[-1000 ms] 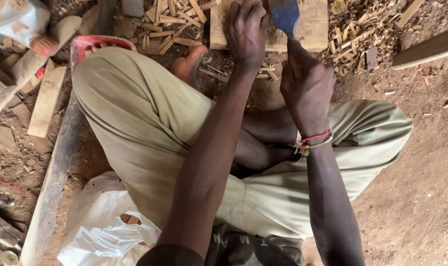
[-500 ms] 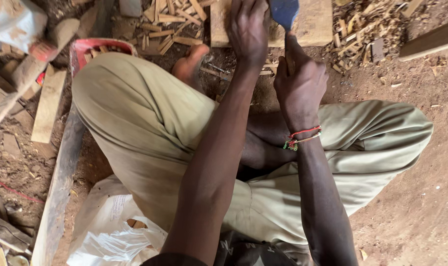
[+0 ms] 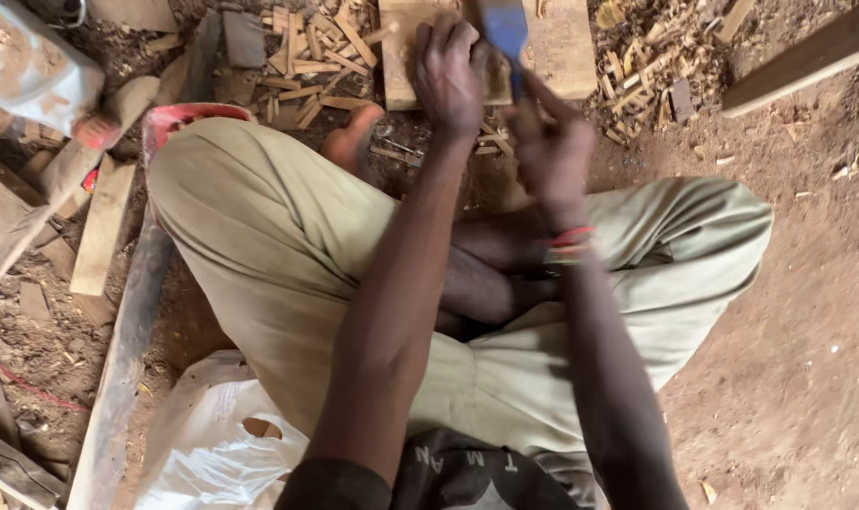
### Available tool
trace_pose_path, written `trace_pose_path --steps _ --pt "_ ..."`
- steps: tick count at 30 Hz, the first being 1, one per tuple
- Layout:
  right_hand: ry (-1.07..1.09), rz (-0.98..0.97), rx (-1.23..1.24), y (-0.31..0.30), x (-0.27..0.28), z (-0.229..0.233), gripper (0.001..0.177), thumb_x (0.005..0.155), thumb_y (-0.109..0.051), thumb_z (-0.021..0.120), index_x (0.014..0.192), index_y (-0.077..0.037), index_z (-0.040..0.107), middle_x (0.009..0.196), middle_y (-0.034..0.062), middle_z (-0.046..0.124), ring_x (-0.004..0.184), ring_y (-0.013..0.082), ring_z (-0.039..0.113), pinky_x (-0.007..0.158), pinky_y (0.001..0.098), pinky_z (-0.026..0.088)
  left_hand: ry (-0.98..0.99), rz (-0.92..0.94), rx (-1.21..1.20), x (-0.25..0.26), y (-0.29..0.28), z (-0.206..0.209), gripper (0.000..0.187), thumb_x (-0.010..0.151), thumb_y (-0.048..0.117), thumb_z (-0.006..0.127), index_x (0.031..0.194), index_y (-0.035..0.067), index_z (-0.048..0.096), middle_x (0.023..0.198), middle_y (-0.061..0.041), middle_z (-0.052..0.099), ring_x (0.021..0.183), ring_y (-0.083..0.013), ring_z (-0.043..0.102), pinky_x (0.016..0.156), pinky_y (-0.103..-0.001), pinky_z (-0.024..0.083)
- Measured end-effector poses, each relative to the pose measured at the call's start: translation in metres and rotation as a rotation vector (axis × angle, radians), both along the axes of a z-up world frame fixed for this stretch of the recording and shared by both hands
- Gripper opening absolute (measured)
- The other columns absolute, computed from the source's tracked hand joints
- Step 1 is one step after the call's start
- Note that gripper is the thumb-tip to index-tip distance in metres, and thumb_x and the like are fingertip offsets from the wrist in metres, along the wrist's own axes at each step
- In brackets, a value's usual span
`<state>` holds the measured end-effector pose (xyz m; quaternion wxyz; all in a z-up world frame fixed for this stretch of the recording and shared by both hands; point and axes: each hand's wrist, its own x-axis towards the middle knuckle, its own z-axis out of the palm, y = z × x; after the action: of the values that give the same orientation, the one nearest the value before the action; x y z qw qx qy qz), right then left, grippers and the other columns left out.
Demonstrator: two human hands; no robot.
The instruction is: The person sits cross-legged on the ground and uses a chisel to carve a small wooden block. They repeatedly strike the chisel with their hand to remove wood shavings, shaping the block. The person occasionally pauses to inspect the carved surface.
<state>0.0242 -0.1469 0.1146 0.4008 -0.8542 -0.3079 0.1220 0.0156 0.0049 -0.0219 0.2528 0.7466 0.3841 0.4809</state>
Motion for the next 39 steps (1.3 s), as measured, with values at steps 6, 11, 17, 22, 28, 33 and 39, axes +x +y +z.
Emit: trace_pose_path --steps 6,11,17,22,28,33,39 --pt "0.040 0.144 0.120 -0.023 0.010 0.033 0.042 0.103 -0.003 0.074 0.144 0.002 0.064 0.091 0.0125 0.074 0.065 0.0101 0.061 0.056 0.0273 0.048 0.094 0.030 0.097 -0.002 0.007 0.005 0.029 0.078 0.034 0.085 0.086 0.010 0.072 0.094 -0.007 0.070 0.089 -0.0245 0.065 0.083 -0.043 0.054" --pt "-0.272 0.287 -0.004 -0.018 0.005 0.027 0.038 0.099 0.003 0.071 0.138 0.005 0.068 0.112 0.0203 0.078 0.069 0.0133 0.072 0.056 0.0264 0.056 0.147 0.084 -0.037 0.005 -0.001 0.009 0.019 0.075 0.018 0.087 0.083 0.012 0.072 0.091 -0.003 0.072 0.088 -0.0190 0.067 0.095 -0.042 0.052" --pt "-0.300 0.231 0.037 -0.019 0.004 0.008 0.041 0.098 0.004 0.070 0.139 0.006 0.065 0.122 0.0221 0.076 0.088 0.0173 0.078 0.072 0.0290 0.062 0.128 0.093 -0.120 0.006 -0.006 0.016 0.020 0.070 0.016 0.088 0.077 0.013 0.070 0.087 -0.002 0.072 0.083 -0.0183 0.065 0.093 -0.040 0.050" --pt "-0.228 0.224 0.114 -0.030 0.004 -0.006 0.045 0.097 0.005 0.072 0.141 0.005 0.063 0.125 0.0221 0.075 0.110 0.0219 0.078 0.097 0.0351 0.064 0.118 0.096 -0.117 0.007 -0.008 0.018 0.020 0.072 0.019 0.089 0.077 0.013 0.071 0.078 -0.001 0.070 0.077 -0.0191 0.061 0.086 -0.041 0.047" --pt "-0.100 0.051 -0.045 -0.021 0.002 -0.003 0.044 0.093 -0.003 0.076 0.136 -0.001 0.068 0.118 0.0176 0.078 0.076 0.0199 0.076 0.071 0.0334 0.062 0.183 0.094 -0.151 0.004 -0.001 0.026 0.018 0.073 0.022 0.088 0.077 0.015 0.072 0.074 0.001 0.073 0.077 -0.0171 0.064 0.090 -0.040 0.048" --pt "-0.147 0.089 0.116 -0.029 -0.004 0.004 0.045 0.098 -0.004 0.076 0.141 0.000 0.065 0.126 0.0206 0.074 0.099 0.0216 0.079 0.087 0.0354 0.064 0.223 0.071 -0.246 0.006 0.004 0.031 0.017 0.075 0.022 0.089 0.081 0.017 0.074 0.076 0.003 0.075 0.074 -0.0135 0.066 0.091 -0.039 0.048" --pt "-0.248 0.141 0.134 -0.017 -0.005 -0.001 0.046 0.096 -0.001 0.077 0.140 0.002 0.063 0.125 0.0226 0.074 0.100 0.0245 0.078 0.090 0.0361 0.063 0.251 0.112 -0.171 0.004 0.001 0.030 0.023 0.066 0.014 0.090 0.082 0.017 0.074 0.075 0.005 0.073 0.083 -0.0164 0.067 0.091 -0.040 0.048"
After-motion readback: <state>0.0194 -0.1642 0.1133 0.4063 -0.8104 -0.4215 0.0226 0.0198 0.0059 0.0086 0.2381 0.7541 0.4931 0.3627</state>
